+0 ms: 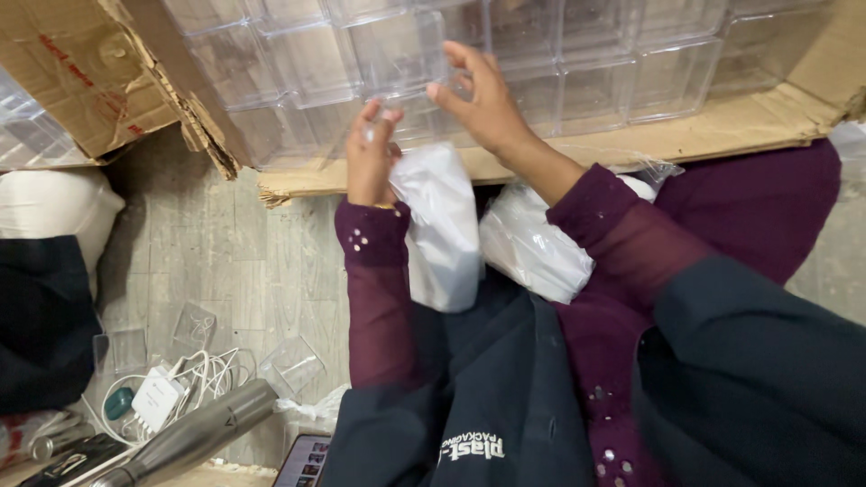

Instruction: The person sits on the floor in front of a cardboard box filled with clear plastic boxes. The person takes plastic boxes from the box one at a time, opens a plastic bag, places the boxes into the bag, and sets filled bags aside.

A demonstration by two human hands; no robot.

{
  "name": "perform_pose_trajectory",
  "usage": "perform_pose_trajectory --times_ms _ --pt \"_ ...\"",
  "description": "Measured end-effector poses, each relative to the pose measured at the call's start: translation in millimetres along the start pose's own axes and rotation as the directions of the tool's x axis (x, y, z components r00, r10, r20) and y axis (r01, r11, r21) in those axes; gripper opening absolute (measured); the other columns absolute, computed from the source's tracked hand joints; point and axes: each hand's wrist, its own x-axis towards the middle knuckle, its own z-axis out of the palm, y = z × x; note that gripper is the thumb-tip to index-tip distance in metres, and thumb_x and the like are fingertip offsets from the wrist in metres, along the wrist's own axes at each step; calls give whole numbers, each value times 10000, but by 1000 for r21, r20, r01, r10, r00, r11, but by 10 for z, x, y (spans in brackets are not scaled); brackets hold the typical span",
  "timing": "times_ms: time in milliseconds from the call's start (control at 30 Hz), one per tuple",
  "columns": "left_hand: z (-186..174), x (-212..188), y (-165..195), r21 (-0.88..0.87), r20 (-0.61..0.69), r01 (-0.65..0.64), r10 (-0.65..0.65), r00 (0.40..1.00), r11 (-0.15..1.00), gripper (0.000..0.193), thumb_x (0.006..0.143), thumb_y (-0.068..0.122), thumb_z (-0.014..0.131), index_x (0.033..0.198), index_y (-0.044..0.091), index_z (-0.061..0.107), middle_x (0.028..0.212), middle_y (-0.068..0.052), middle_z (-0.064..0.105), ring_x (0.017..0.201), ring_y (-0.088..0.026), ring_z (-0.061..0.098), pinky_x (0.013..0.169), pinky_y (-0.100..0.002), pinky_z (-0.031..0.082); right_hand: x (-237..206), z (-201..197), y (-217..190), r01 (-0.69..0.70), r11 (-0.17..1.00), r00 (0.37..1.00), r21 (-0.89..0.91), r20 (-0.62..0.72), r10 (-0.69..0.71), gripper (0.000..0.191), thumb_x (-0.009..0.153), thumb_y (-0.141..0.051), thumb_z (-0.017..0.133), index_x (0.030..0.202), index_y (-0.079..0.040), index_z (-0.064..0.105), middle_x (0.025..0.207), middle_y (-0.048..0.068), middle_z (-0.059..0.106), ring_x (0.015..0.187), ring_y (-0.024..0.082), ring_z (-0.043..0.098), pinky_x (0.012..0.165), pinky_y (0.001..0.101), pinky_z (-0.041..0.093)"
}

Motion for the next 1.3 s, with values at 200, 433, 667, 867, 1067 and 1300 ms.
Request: perform_pose_trajectory --times_ms 200,433,667,867,1067,1300 --pt "-115 65 -199 195 53 -116 107 993 974 429 992 288 726 1240 -54 650 1270 -39 683 708 -102 564 630 -278 470 -175 -214 151 -305 952 949 31 -69 307 809 872 -128 796 1543 -190 350 1500 169 478 1351 290 536 1032 389 552" --pt "-470 873 275 51 -430 -34 53 901 998 468 913 407 750 1037 -12 582 947 -181 719 857 -270 700 676 -335 530 -339 -307 -50 153 926 986 -344 116 -120 1016 891 -82 827 1649 -200 160 1642 287 218 1474 483 297 1152 526 383" --pt "-575 714 128 21 -418 -253 239 877 967 473 858 223 789 1205 -35 597 1305 -233 627 1105 -285 645 792 -370 557 -409 -240 -96 189 844 978 -501 172 -117 808 885 -95 827 1546 -232 383 1521 189 408 1404 430 477 1145 461 458" --pt "-470 759 360 -433 -335 -209 59 940 877 673 849 334 769 1338 -43 503 1329 -233 569 1162 -348 629 939 -531 615 -460 -429 -31 11 908 996 -418 88 28 672 829 -126 869 1346 -123 440 1355 115 506 1128 293 577 978 421 525" --pt "-665 319 254 -264 -256 -184 115 960 947 718 891 380 736 1413 -6 430 1322 -218 535 1167 -318 638 948 -506 603 -353 -1041 -23 -142 953 990 -268 -36 138 529 854 -145 836 1310 -143 567 1343 59 592 1241 200 595 872 369 599" --pt "-907 -285 327 -5 -104 -192 190 976 981 681 972 380 706 1540 83 474 1369 -179 664 1194 -161 622 804 -247 490 -454 -1291 97 -117 925 992 -362 4 127 425 886 -128 823 1262 -105 627 1289 60 650 1204 205 635 937 374 540"
